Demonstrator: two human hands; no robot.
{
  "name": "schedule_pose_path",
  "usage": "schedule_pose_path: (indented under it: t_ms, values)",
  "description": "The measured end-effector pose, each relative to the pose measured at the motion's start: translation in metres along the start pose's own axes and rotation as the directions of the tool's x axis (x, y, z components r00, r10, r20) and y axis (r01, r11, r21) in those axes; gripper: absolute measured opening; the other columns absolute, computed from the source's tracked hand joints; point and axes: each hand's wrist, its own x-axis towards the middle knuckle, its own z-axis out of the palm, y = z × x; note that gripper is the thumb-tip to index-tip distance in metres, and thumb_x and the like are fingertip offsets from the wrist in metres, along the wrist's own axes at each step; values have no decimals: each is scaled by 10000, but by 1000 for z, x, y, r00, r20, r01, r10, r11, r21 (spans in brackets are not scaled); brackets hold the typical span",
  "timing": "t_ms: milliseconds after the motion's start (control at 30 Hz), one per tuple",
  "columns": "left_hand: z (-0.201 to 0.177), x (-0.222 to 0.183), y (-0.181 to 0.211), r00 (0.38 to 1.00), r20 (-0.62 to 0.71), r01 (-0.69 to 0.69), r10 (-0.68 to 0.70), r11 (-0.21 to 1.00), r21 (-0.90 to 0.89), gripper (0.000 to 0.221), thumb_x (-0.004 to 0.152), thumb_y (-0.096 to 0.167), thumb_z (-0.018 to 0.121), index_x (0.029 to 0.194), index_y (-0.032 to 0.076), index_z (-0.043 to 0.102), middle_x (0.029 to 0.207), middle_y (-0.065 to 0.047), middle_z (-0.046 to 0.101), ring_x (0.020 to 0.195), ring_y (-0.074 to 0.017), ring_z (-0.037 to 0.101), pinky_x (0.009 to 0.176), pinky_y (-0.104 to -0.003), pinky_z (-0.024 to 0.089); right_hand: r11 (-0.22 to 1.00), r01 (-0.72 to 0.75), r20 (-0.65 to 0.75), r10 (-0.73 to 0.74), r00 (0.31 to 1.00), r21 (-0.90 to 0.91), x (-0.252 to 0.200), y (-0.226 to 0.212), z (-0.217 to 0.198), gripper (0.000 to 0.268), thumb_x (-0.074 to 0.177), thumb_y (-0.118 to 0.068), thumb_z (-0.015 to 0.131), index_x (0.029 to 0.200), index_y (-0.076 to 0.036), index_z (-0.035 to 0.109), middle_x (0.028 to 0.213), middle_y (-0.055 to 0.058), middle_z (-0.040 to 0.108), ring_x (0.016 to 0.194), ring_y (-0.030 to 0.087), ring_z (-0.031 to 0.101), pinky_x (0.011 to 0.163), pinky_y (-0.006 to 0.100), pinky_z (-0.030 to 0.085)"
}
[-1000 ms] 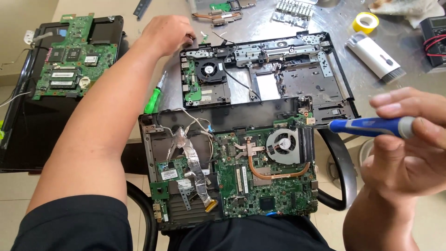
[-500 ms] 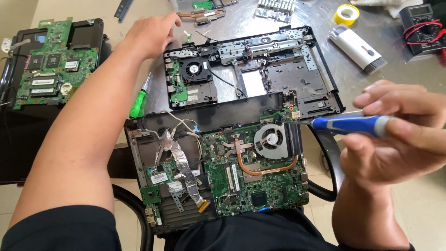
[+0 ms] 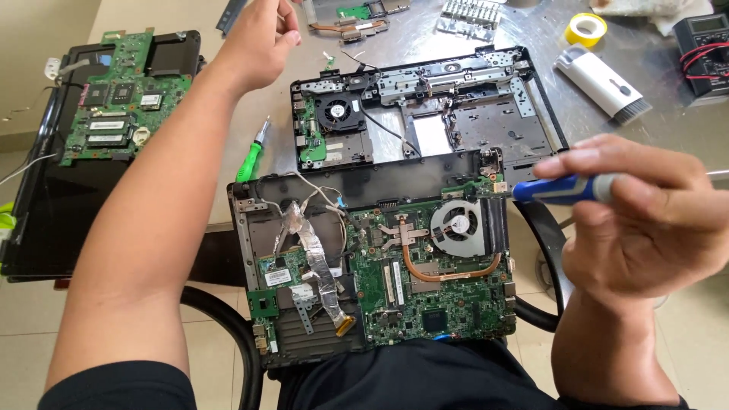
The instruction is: Disassembling a laptop by unscrewing and removing the cooling fan and an internal circuit board.
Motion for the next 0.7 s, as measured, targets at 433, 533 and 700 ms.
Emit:
schedule_pose_path:
  t_ms: [433, 533, 700]
  values:
    - [-4, -85, 192, 892, -63, -430, 449, 793, -431, 693, 1007, -200, 698, 1427, 101, 237, 969, -104, 602, 924, -227, 668, 944, -322, 651, 999, -38, -164, 33, 986, -30, -22, -4, 2, 292, 1056, -13, 618, 1270, 13, 421, 1247, 336, 548, 907, 466, 679, 782, 535, 640]
    - [17, -111, 200, 855, -80, -475, 512, 713, -517, 694, 1095, -56, 721, 1492, 144, 189, 1022, -98, 589, 948, -210, 694, 950, -325, 657, 961, 163, -423, -246, 872, -223, -48, 22, -21, 320, 1080, 34, 590, 776, 31, 489, 728, 279, 511, 698, 532, 620, 606, 478, 450]
    - [30, -131, 203, 837, -124, -508, 533, 672, -539, 655, 1118, -37, 688, 1497, 197, 209, 1049, -95, 614, 947, -199, 682, 1012, -375, 631, 958, -247, -724, 65, 687, -148, -50, -16, -9, 395, 1071, -310, 539, 774, -52, 498, 734, 150, 483, 656, 232, 380, 697, 416, 330]
